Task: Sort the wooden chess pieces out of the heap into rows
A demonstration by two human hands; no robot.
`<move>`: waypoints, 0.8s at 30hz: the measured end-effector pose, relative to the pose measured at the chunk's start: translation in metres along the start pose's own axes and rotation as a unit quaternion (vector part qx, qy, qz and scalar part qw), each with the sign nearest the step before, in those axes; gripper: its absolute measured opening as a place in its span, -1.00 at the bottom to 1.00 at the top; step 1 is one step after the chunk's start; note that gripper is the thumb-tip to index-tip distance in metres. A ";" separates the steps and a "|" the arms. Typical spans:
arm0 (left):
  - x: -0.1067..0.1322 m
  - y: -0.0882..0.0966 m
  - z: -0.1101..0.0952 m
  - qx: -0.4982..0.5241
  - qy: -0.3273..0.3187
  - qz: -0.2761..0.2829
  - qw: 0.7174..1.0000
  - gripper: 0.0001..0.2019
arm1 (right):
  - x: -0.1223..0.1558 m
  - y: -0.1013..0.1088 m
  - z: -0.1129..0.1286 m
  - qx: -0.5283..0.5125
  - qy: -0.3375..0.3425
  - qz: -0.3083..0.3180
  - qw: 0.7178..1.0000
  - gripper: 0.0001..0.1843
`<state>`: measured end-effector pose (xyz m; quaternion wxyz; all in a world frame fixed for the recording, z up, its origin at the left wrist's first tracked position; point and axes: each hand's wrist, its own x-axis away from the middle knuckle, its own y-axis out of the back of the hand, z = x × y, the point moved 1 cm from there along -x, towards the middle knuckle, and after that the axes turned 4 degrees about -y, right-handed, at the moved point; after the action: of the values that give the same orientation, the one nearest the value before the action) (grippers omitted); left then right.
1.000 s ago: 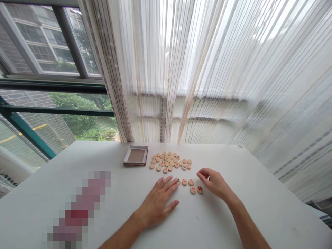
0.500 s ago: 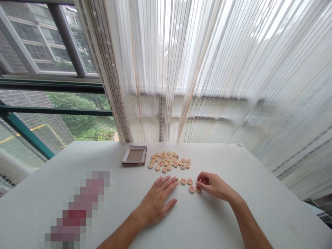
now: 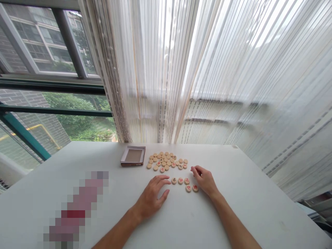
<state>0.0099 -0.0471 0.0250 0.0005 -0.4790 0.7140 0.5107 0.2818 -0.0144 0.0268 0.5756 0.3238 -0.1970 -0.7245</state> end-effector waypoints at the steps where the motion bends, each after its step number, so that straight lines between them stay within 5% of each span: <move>1: -0.001 0.001 0.002 -0.019 -0.003 -0.004 1.000 -0.74 | 0.000 -0.001 -0.001 -0.002 -0.004 -0.005 1.000 -0.42; 10: 0.008 -0.001 0.044 -0.195 0.036 0.031 0.980 -0.50 | 0.002 -0.001 -0.002 -0.027 -0.011 -0.020 0.999 -0.40; 24: -0.013 -0.010 0.031 -0.252 0.047 0.067 0.964 -0.38 | -0.003 0.007 -0.008 -0.042 -0.008 -0.028 0.999 -0.48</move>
<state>0.0085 -0.0155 0.0094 -0.1878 -0.4380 0.5921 0.6499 0.2927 -0.0129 0.0260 0.5666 0.2993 -0.1622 -0.7504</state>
